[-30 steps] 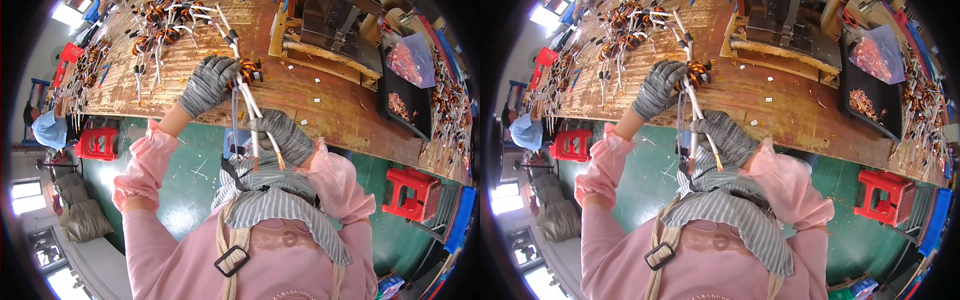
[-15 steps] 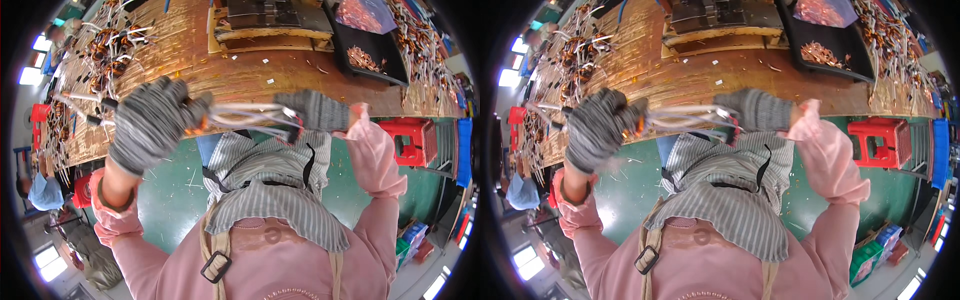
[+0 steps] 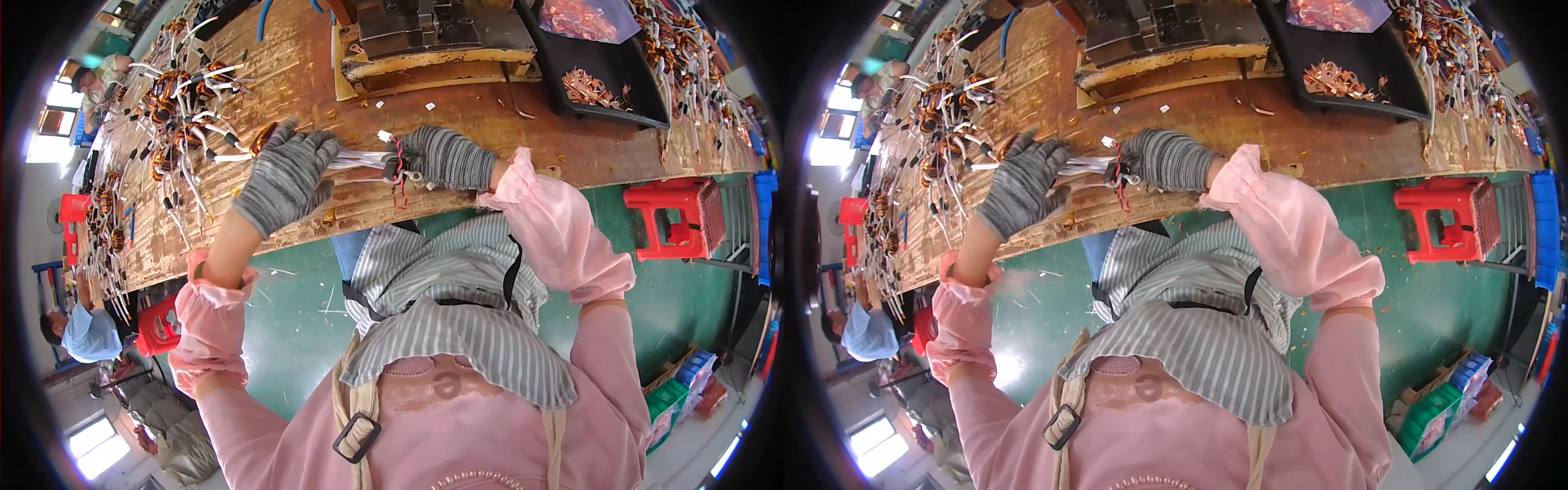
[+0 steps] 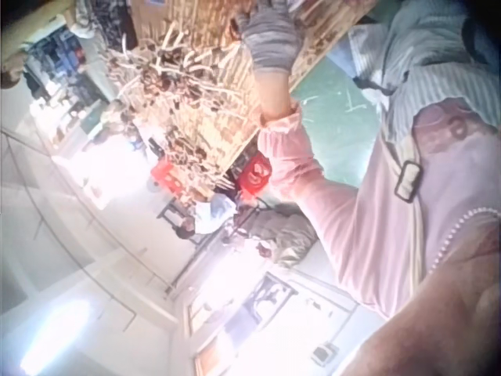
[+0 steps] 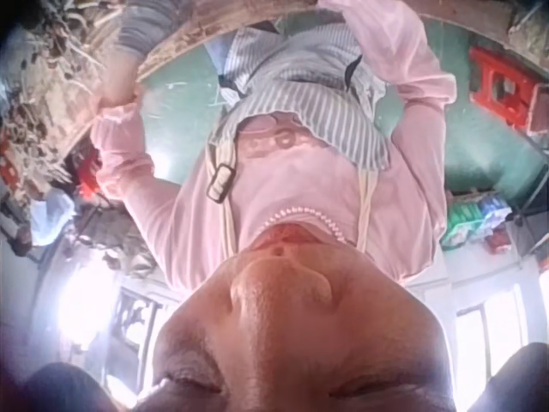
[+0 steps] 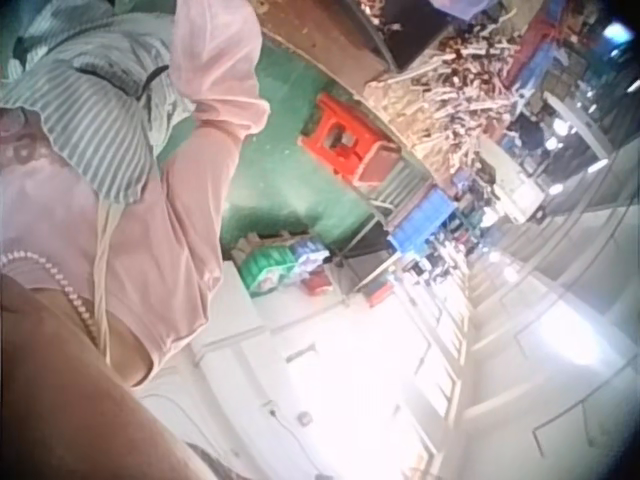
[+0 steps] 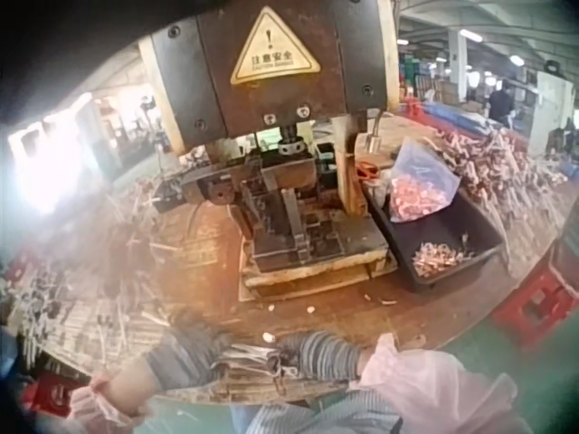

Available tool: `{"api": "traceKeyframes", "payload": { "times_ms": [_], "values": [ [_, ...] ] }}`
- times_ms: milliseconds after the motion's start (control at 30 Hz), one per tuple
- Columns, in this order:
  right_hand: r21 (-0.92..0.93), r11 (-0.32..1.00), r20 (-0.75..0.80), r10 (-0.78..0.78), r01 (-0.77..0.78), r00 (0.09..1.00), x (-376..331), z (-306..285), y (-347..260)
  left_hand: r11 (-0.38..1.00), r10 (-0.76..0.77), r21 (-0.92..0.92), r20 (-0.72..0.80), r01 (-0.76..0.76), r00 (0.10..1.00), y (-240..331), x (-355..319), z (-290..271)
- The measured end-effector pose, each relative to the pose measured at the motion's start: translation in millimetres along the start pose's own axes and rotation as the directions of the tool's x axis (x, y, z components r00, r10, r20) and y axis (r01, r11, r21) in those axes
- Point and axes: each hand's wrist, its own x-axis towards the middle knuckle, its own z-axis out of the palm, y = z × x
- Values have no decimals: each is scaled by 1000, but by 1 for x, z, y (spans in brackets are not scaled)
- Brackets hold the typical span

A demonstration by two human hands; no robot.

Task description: The person strips the insulation from white wires using pliers and a knife, then inserts the exposed copper ends into a crimping machine. They attach copper terminals to the wires and place the finished components into a black tray. The process is repeated for multiple wire assemblies.

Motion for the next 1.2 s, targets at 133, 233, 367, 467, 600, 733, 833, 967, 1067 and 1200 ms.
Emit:
{"api": "traceKeyframes", "payload": {
  "times_ms": [133,233,367,467,600,733,833,967,1067,1200],
  "values": [
    [-360,932,-121,-91,41,988,-13,-10,-37,1000,-1,-28,288,10,958,0,15,-2],
    [-415,909,-11,-57,48,998,-3,-14,-23,993,110,-77,255,-93,961,1,14,-4],
    [-440,895,-10,-83,70,996,-1,-22,-35,980,197,-41,75,-195,977,-5,-2,-2],
    [-461,886,-3,59,-54,998,-8,-26,-41,993,111,-66,157,-102,981,6,2,-10],
    [-407,913,-49,9,-28,999,-20,-25,-39,997,-6,-67,241,23,971,0,4,-8],
    [-253,967,-123,-7,-25,992,-42,-29,-34,999,45,3,157,-46,987,-7,-1,-10],
    [-208,948,-240,-289,241,927,-64,-43,-17,994,107,-18,92,-106,990,-16,-4,-6],
    [-767,322,-625,-177,-555,761,-126,-161,18,991,52,-130,99,-39,994,-18,0,-10],
    [-581,309,-792,-2,-753,610,-134,-205,3,991,33,-131,140,-14,990,-12,9,-14],
    [-701,217,-659,164,-679,734,-119,-231,25,996,-46,-67,127,55,991,-8,6,-12]
  ]
}}
